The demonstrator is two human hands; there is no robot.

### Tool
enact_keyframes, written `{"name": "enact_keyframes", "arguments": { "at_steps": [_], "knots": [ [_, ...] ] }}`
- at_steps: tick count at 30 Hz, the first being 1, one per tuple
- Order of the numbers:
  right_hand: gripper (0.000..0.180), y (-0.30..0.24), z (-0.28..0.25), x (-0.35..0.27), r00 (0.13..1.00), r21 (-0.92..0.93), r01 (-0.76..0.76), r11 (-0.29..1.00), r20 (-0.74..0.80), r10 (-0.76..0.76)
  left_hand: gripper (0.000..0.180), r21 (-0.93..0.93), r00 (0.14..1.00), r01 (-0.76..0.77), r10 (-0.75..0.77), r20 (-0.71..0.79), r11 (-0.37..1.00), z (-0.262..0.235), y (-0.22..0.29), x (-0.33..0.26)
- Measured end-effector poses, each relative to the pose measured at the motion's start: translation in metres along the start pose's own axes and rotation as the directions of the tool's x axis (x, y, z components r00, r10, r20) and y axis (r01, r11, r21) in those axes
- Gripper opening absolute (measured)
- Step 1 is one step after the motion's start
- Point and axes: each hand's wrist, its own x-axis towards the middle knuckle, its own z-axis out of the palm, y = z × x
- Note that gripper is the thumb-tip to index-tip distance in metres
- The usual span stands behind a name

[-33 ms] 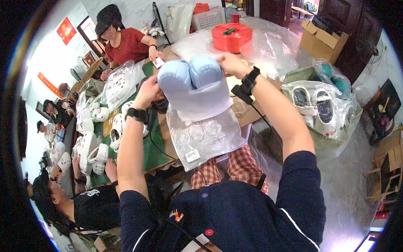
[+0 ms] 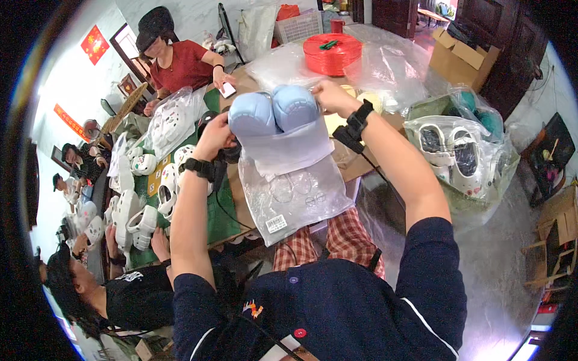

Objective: Sort and pack various styles of clogs and slippers into plastic bags and larger sacks.

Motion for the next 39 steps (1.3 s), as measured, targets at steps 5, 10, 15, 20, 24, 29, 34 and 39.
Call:
{"name": "enact_keyframes", "arguments": {
  "at_steps": [5, 10, 15, 20, 24, 29, 34, 39],
  "knots": [
    [0.020, 0.035, 0.001, -0.002, 0.986, -0.089, 0.104, 0.991, -0.124, -0.115, 0.028, -0.003, 0.995, 0.078, -0.078, -0.055, 0.997, 0.003, -0.021, -0.004],
    [0.013, 0.006, 0.015, -0.041, 0.648, -0.497, 0.554, 0.668, -0.246, -0.720, 0.028, -0.001, 0.991, 0.116, -0.116, -0.072, 0.993, 0.000, -0.021, -0.004],
    [0.013, 0.013, 0.039, -0.064, 0.614, -0.829, 0.523, 0.198, 0.206, -0.762, 0.030, 0.011, 0.995, 0.097, -0.097, -0.039, 0.995, 0.000, -0.019, -0.003],
    [0.003, 0.030, 0.044, -0.068, 0.614, -0.871, 0.478, 0.115, 0.238, -0.752, 0.032, 0.077, 0.994, 0.105, -0.102, -0.041, 0.991, 0.003, -0.017, -0.003],
    [0.004, 0.030, 0.042, -0.069, 0.640, -0.884, 0.458, 0.093, 0.256, -0.724, 0.032, 0.056, 0.993, 0.121, -0.120, -0.020, 0.991, 0.002, -0.014, -0.005],
    [0.007, 0.024, 0.026, -0.068, 0.625, -0.819, 0.543, 0.186, 0.247, -0.741, 0.032, 0.095, 0.992, 0.120, -0.116, -0.046, 0.988, 0.005, -0.012, -0.009],
    [0.012, 0.015, 0.003, -0.057, 0.467, -0.699, 0.710, 0.089, 0.373, -0.802, 0.038, 0.104, 0.998, 0.055, -0.057, 0.017, 0.993, 0.002, -0.016, -0.010],
    [0.014, 0.007, 0.004, -0.055, 0.676, -0.533, 0.538, 0.653, -0.190, -0.712, 0.025, 0.114, 0.990, 0.114, -0.123, 0.071, 0.987, 0.005, -0.016, -0.014]
  ]
}}
